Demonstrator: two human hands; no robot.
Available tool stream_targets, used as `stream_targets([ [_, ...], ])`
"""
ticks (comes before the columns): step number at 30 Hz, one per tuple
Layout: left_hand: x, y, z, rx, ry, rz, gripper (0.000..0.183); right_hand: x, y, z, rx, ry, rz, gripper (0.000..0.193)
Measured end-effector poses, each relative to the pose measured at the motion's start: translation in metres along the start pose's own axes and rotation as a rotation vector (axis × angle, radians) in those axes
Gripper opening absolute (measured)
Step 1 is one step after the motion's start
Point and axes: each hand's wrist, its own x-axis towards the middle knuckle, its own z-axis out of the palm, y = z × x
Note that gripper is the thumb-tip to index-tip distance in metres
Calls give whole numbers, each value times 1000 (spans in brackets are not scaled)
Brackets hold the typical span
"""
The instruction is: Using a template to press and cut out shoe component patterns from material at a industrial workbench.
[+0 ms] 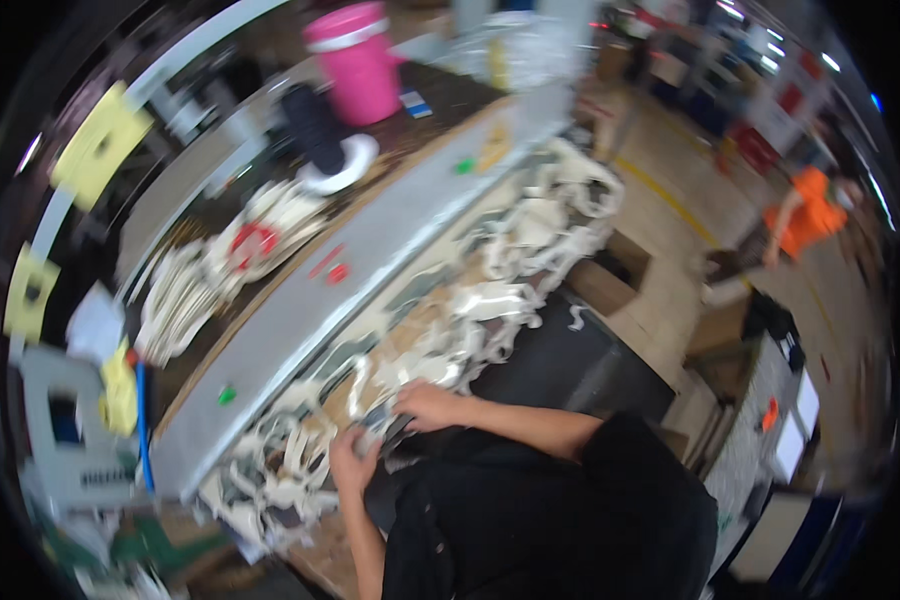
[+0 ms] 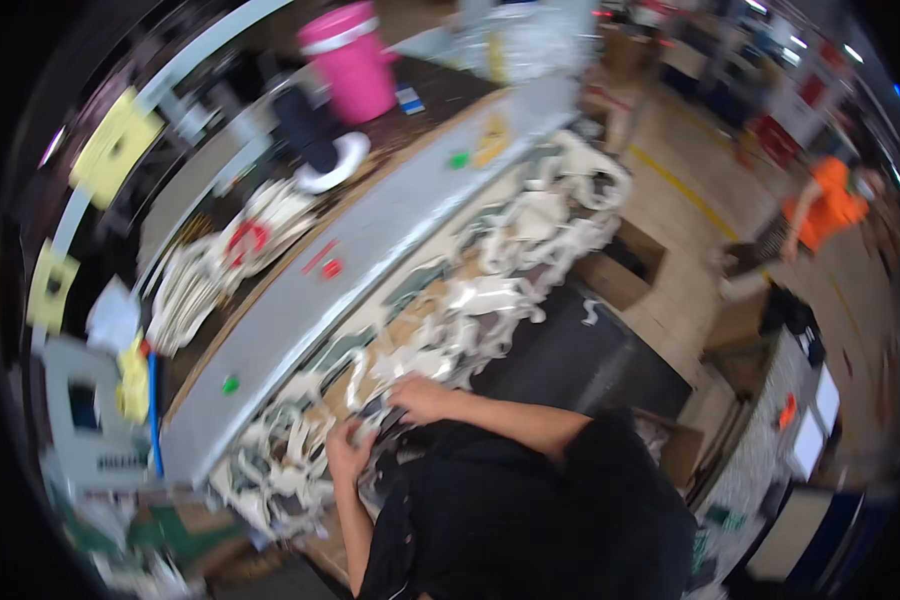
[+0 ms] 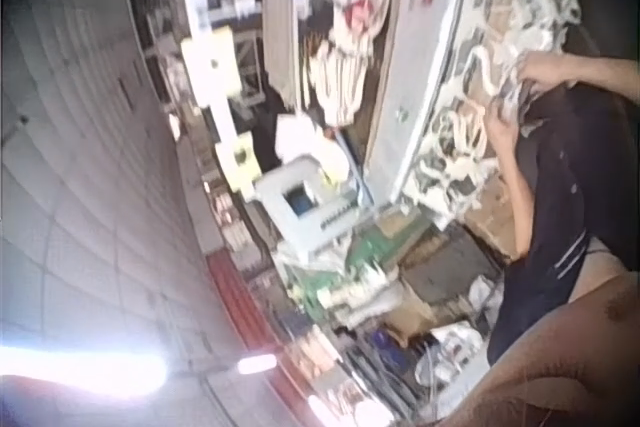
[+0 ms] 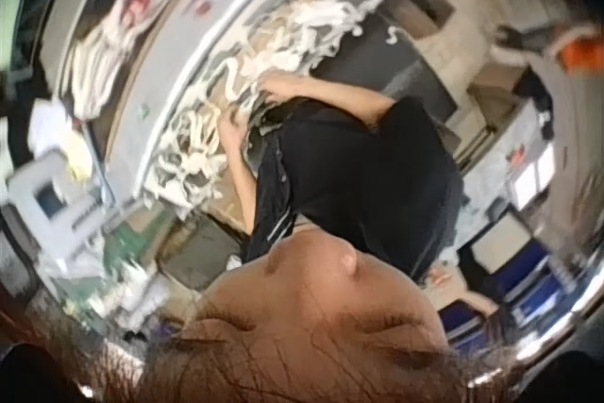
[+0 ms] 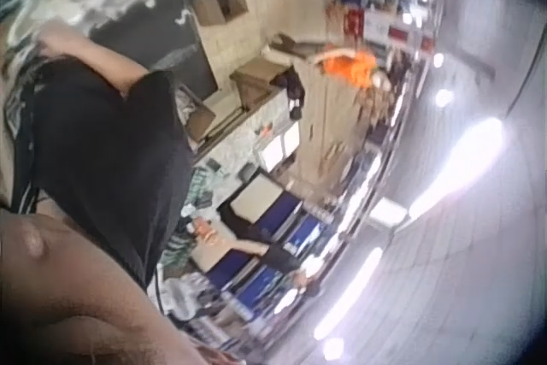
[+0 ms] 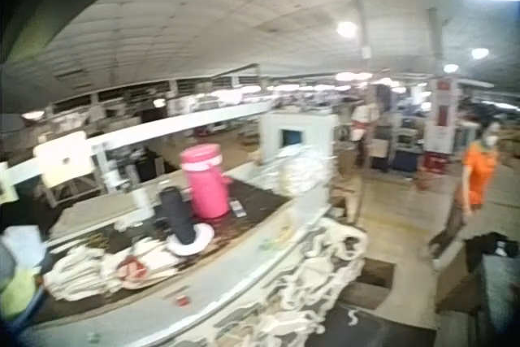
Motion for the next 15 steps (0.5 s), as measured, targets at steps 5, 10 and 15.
stream_targets([
  [5,-6,36,16,88,-66,57,43,9,-18,2,-97,-18,30,44],
  [10,-11,39,33,118,52,106,45,0,-19,16,-85,106,77,48],
  [15,-6,36,36,82,60,79,41,-3,-16,12,-94,116,40,46],
])
